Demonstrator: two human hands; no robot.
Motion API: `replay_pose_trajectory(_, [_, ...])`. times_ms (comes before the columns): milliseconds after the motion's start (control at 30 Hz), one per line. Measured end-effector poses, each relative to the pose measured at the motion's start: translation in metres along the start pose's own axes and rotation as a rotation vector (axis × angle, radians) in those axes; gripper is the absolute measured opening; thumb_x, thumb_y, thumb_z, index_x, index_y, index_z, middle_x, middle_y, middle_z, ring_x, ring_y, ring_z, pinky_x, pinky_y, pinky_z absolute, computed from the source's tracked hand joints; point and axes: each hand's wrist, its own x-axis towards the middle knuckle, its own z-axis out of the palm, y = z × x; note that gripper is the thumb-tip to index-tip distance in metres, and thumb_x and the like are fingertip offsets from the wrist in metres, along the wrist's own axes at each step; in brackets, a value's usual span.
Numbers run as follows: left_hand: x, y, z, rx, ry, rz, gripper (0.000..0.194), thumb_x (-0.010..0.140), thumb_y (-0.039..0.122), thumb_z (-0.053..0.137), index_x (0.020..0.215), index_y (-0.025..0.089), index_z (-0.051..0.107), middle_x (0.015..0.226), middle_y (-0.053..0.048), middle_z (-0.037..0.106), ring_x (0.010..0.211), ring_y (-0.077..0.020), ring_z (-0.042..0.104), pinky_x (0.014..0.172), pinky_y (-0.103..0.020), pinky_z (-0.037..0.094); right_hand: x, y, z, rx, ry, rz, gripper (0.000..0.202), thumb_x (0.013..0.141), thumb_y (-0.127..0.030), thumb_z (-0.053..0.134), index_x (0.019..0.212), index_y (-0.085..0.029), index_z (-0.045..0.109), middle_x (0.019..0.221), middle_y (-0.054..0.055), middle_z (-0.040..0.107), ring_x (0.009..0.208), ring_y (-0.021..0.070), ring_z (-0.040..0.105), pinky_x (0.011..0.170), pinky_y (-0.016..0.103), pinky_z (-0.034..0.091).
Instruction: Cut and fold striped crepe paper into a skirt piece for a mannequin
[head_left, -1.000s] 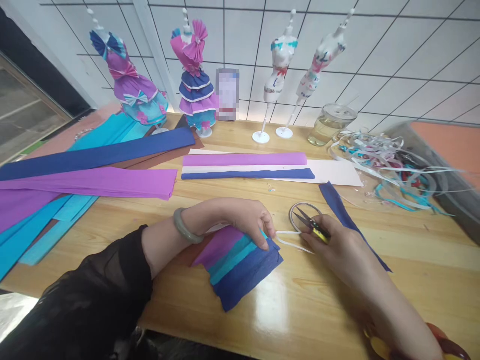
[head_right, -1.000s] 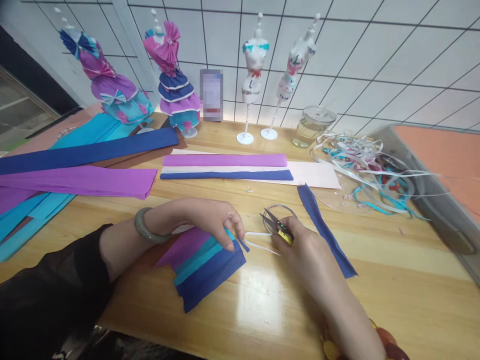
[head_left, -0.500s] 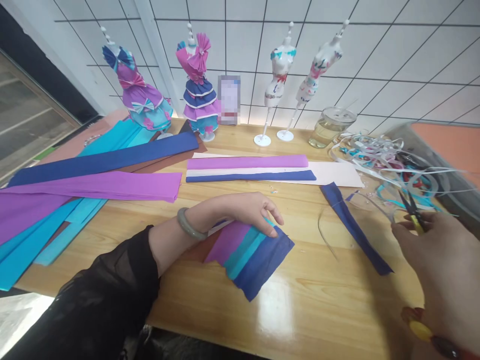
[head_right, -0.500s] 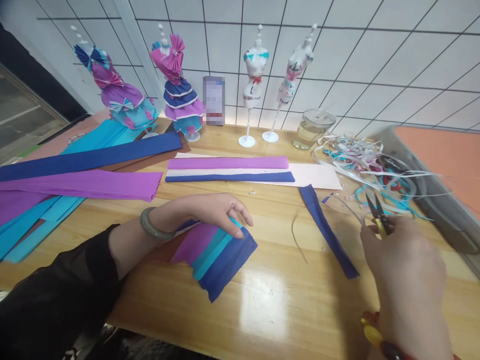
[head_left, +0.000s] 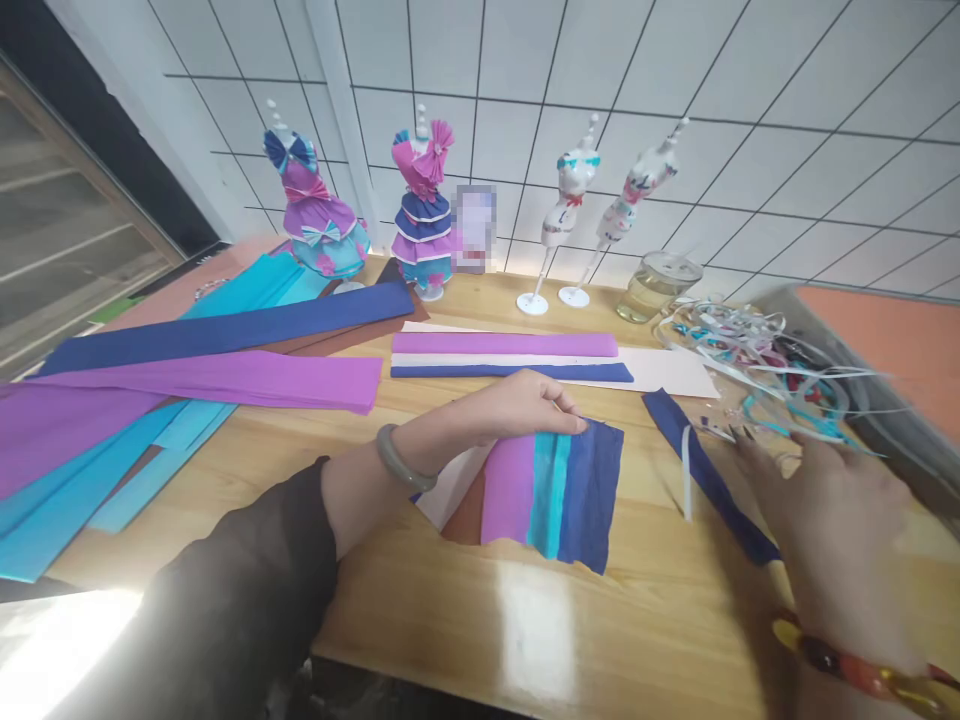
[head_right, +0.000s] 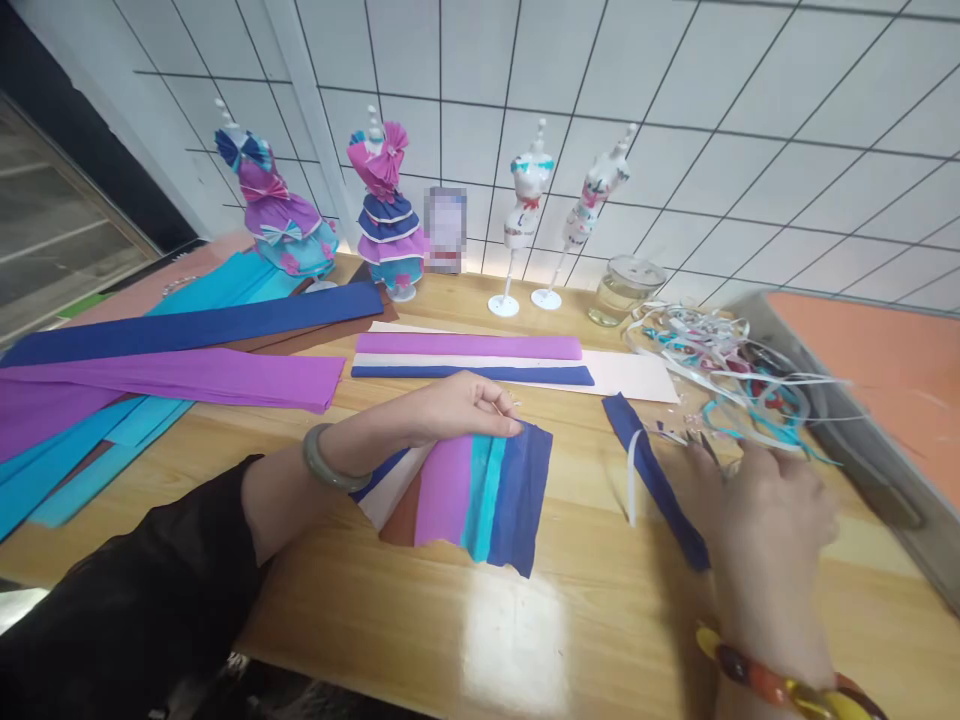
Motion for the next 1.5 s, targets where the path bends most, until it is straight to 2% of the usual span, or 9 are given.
replay_pose_trajectory(67, [0.001, -0.003, 0.001, 0.048, 0.024, 0.030, 0.020, 0.068, 0.032, 0.068, 0.076, 0.014, 0.066, 0.074, -0.001, 0.064, 0.070, -0.0106, 0.055, 0.064, -0.022, 0.041, -0.005, -0.039, -0.003, 0.036, 0.055, -0.031, 0.035, 0.081, -0.048, 0.054, 0.094, -0.018, 0.065, 0.104, 0.018, 0.063, 0.109, 0.0342, 0.054, 0.091, 0.053, 0.037])
replay_pose_trajectory(133, [0.001, -0.007, 0.002, 0.099, 0.041, 0.035, 0.021, 0.068, 0.033, 0.067, 0.077, 0.014, 0.066, 0.077, -0.002, 0.065, 0.071, -0.0119, 0.057, 0.062, -0.022, 0.041, -0.016, -0.078, -0.005, 0.302, -0.126, -0.044, 0.030, 0.089, -0.041, 0.047, 0.107, -0.022, 0.060, 0.108, 0.010, 0.065, 0.101, 0.0230, 0.060, 0.086, 0.039, 0.046])
replay_pose_trajectory(300, [0.001, -0.009, 0.011, 0.206, 0.009, -0.025, 0.022, 0.066, 0.035, 0.064, 0.076, 0.015, 0.066, 0.067, 0.000, 0.063, 0.062, -0.0111, 0.053, 0.053, -0.021, 0.038, -0.039, -0.126, 0.002, 0.538, -0.348, -0.215, 0.023, 0.082, -0.038, 0.063, 0.100, -0.024, 0.064, 0.101, 0.006, 0.066, 0.094, 0.0207, 0.061, 0.082, 0.035, 0.048])
replay_pose_trajectory(433, [-0.001, -0.008, 0.016, 0.232, -0.028, -0.062, 0.022, 0.065, 0.033, 0.066, 0.077, 0.015, 0.068, 0.067, 0.000, 0.064, 0.062, -0.0116, 0.054, 0.051, -0.020, 0.037, -0.041, -0.116, 0.013, 0.572, -0.328, -0.169, 0.015, 0.084, -0.035, 0.060, 0.080, -0.023, 0.067, 0.088, 0.005, 0.068, 0.086, 0.0199, 0.062, 0.080, 0.035, 0.048])
replay_pose_trajectory(633, [0.001, -0.009, 0.014, 0.201, -0.037, -0.059, 0.018, 0.065, 0.031, 0.066, 0.073, 0.016, 0.068, 0.070, -0.002, 0.065, 0.065, -0.0130, 0.057, 0.054, -0.021, 0.039, -0.032, -0.095, 0.013, 0.625, -0.376, 0.288, 0.030, 0.078, -0.051, 0.062, 0.076, -0.021, 0.067, 0.082, 0.006, 0.069, 0.081, 0.0223, 0.062, 0.080, 0.037, 0.048])
replay_pose_trajectory(867, [0.002, -0.012, 0.015, 0.150, -0.082, -0.073, 0.015, 0.065, 0.029, 0.066, 0.073, 0.016, 0.067, 0.064, 0.002, 0.062, 0.061, -0.0097, 0.053, 0.056, -0.020, 0.039, -0.038, -0.112, 0.008, 0.836, -0.708, 0.221, 0.029, 0.078, -0.047, 0.064, 0.090, -0.021, 0.068, 0.094, 0.007, 0.068, 0.085, 0.0213, 0.062, 0.075, 0.032, 0.049])
replay_pose_trajectory(1100, [0.002, -0.012, 0.012, 0.112, -0.119, -0.096, 0.018, 0.065, 0.030, 0.069, 0.074, 0.015, 0.067, 0.068, 0.000, 0.063, 0.066, -0.0106, 0.055, 0.060, -0.021, 0.041, -0.032, -0.094, 0.013, 0.721, -0.557, 0.363, 0.032, 0.076, -0.052, 0.063, 0.072, -0.020, 0.067, 0.071, 0.005, 0.066, 0.078, 0.0213, 0.062, 0.075, 0.034, 0.049])
replay_pose_trajectory(1300, [0.003, -0.007, 0.012, -0.150, -0.035, -0.075, 0.017, 0.068, 0.027, 0.070, 0.072, 0.012, 0.063, 0.067, 0.001, 0.061, 0.064, -0.0086, 0.053, 0.064, -0.022, 0.040, -0.032, -0.082, 0.016, 0.939, -0.637, 0.420, 0.068, 0.070, -0.047, 0.072, 0.131, -0.028, 0.049, 0.130, 0.009, 0.055, 0.112, 0.0249, 0.056, 0.092, 0.041, 0.046])
replay_pose_trajectory(1500, [0.004, -0.004, 0.014, -0.322, 0.152, -0.011, 0.017, 0.069, 0.021, 0.072, 0.077, 0.013, 0.059, 0.061, 0.004, 0.058, 0.058, -0.0065, 0.052, 0.061, -0.021, 0.038, -0.037, -0.104, 0.006, 1.189, -0.953, 0.512, 0.045, 0.074, -0.054, 0.066, 0.109, -0.026, 0.065, 0.097, 0.005, 0.071, 0.088, 0.0241, 0.066, 0.076, 0.035, 0.053])
